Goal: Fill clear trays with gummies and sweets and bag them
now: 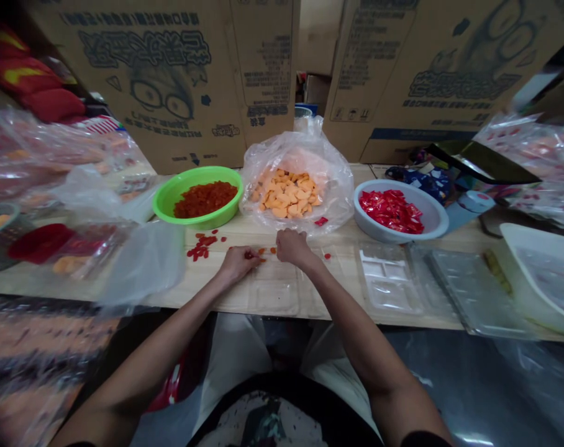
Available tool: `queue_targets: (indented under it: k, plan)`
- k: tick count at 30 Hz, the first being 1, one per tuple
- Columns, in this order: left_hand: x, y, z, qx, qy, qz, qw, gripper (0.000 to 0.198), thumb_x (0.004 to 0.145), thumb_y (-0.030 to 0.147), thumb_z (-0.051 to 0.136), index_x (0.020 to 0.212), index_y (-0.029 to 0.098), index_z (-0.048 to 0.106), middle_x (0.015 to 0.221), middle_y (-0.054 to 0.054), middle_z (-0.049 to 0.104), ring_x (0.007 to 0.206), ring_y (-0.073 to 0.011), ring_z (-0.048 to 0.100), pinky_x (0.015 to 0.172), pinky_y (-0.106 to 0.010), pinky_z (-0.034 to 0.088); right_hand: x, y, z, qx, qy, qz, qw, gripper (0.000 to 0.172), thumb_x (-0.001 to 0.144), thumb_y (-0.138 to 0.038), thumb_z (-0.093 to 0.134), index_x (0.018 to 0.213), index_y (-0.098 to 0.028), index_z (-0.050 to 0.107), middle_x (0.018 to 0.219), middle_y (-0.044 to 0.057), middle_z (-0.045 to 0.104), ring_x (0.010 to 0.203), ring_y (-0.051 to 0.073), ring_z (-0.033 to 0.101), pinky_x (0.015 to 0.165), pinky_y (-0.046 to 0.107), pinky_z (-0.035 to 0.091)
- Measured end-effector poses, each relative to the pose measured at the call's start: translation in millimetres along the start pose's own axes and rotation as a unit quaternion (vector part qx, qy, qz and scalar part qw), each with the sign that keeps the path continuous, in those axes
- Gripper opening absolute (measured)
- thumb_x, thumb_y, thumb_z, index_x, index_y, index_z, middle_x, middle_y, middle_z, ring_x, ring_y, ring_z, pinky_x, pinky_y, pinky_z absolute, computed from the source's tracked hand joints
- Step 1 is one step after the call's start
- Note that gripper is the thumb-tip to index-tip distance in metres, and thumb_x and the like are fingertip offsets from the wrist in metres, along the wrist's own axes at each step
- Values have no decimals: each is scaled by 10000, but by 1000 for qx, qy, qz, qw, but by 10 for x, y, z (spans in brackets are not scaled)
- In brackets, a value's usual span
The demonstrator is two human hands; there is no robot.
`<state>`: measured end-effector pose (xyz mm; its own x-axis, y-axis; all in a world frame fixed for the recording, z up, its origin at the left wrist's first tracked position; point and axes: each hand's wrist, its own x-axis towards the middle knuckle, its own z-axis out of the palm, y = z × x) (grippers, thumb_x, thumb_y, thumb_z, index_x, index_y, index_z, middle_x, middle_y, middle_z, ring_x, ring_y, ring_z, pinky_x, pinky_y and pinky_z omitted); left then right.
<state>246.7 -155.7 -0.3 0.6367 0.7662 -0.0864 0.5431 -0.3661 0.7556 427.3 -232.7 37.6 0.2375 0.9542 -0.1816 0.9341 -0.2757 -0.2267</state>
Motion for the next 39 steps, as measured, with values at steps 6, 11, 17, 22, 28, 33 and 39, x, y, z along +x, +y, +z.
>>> queue_targets:
  k: [6,11,17,22,28,33,39]
  plan:
    - [99,82,-127,-52,14,-56,997,168,773,264,628,694,150,723,556,6,605,561,-131,508,552,-236,342,-68,-111,64,-46,7,-55,997,314,817,-181,564,1127,-151,608,1128,165,614,1064,319,566,920,469,346]
    - [162,165,-201,-126,13,-92,988,293,792,182,545,1055,128,664,666,-5,667,464,-96,483,477,-208,347,-64,-154,112,-63,12,-67,996,282,792,-128,550,1066,-103,612,1113,198,603,1065,318,549,910,452,347]
    - [213,280,-161,-164,-40,-73,983,113,802,234,614,808,132,661,623,3,636,469,-82,469,471,-198,329,-152,-144,44,-49,-11,-97,994,267,761,-139,598,1023,-130,646,1099,161,621,1043,293,567,892,407,362]
    - [290,344,64,-105,-46,-28,993,65,740,178,676,735,142,730,606,12,636,538,-111,502,556,-227,377,-196,5,-62,-28,10,-56,998,329,824,-109,517,1129,-139,634,1144,157,623,1088,287,572,897,404,368]
    - [317,392,175,-17,-13,24,999,68,713,143,700,678,176,749,716,-64,684,762,-207,596,703,-277,428,-311,485,-133,72,74,17,994,335,860,-88,443,1099,-184,658,1126,95,664,1061,243,602,881,356,395]
    - [413,515,174,-21,-34,40,998,224,802,138,561,910,146,757,778,-45,704,718,-172,604,674,-250,445,-440,699,-100,118,74,27,990,334,863,-85,449,1079,-183,685,1090,76,693,997,212,628,872,308,419]
    - [541,745,353,-111,-159,63,979,238,784,119,579,935,141,762,802,-41,723,685,-138,603,619,-215,444,-532,755,-10,150,76,22,985,309,889,-104,451,1066,-182,692,1077,64,704,1001,192,630,888,283,428]
